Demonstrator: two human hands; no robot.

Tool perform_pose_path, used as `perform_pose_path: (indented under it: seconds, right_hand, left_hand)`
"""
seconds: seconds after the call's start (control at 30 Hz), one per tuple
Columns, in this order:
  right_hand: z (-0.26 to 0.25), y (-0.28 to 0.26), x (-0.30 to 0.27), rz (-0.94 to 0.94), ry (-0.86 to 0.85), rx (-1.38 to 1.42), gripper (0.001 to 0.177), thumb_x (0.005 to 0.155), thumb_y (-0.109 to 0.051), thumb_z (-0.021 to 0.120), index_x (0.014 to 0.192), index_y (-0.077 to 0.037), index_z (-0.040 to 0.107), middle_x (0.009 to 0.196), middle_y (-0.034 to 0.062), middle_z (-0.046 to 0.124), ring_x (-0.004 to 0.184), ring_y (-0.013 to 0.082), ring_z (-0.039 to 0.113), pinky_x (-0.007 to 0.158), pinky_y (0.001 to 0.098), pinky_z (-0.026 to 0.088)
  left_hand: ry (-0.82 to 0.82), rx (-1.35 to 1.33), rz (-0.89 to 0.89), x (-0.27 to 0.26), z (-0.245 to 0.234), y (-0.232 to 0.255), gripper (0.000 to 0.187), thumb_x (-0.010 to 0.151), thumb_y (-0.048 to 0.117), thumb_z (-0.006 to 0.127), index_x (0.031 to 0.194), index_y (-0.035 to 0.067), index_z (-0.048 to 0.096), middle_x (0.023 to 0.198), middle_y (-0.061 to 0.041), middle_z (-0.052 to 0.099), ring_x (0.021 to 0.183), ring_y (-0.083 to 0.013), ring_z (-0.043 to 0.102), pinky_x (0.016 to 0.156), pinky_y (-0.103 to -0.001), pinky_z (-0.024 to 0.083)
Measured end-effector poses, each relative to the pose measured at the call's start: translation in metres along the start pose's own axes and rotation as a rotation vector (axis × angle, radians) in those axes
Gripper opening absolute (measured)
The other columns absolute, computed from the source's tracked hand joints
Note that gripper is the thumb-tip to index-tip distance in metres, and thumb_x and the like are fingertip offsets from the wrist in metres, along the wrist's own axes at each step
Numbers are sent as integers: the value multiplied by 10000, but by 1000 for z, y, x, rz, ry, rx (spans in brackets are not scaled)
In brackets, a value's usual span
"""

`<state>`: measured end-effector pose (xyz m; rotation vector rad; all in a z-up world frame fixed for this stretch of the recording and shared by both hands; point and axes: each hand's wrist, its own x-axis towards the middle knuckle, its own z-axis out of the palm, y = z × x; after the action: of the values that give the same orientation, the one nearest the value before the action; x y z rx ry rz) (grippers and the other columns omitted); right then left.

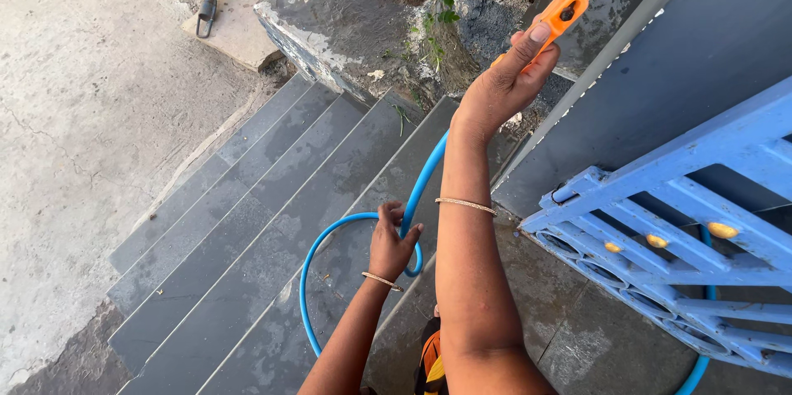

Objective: The person operates a handheld spray nozzle attached to a blue hose to spray water onto green leafy bushes growing next to concrete stairs.

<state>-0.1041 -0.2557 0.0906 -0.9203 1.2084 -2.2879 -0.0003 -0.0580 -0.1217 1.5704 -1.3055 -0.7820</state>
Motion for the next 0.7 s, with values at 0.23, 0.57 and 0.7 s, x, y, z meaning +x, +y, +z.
perform_pose_path:
  seconds: [0.23, 0.57, 0.7]
  right_hand:
    - [10, -14, -12, 97, -65, 45, 605, 1009, -625, 457, 1172, -72, 641, 1000, 51, 578, 904, 145, 567, 751, 284, 499]
    - [-13, -11, 11, 480, -260, 405, 683, 825, -293, 873, 1330, -143, 438, 1201, 146, 605, 976, 206, 614, 749, 343, 495]
    - [-27, 5, 13, 276, -394, 341, 832, 879, -131, 878, 1544, -112, 378, 1519, 54, 463, 1087, 148, 611, 911, 323, 520]
  left_hand:
    - [57, 245, -28, 7, -17, -1, 352, 904, 232, 741, 1207, 65, 678, 876, -155, 709, 798, -298, 686, 712, -432, 537]
    - [-161, 147, -68, 14, -70, -4, 390, 928, 206, 706, 1296, 87, 654, 758, -156, 688, 677, -274, 704, 650, -405, 524]
    - [-202, 93, -74, 4, -71, -7, 402, 925, 201, 702, 1311, 101, 650, 806, -149, 715, 705, -265, 709, 664, -394, 533]
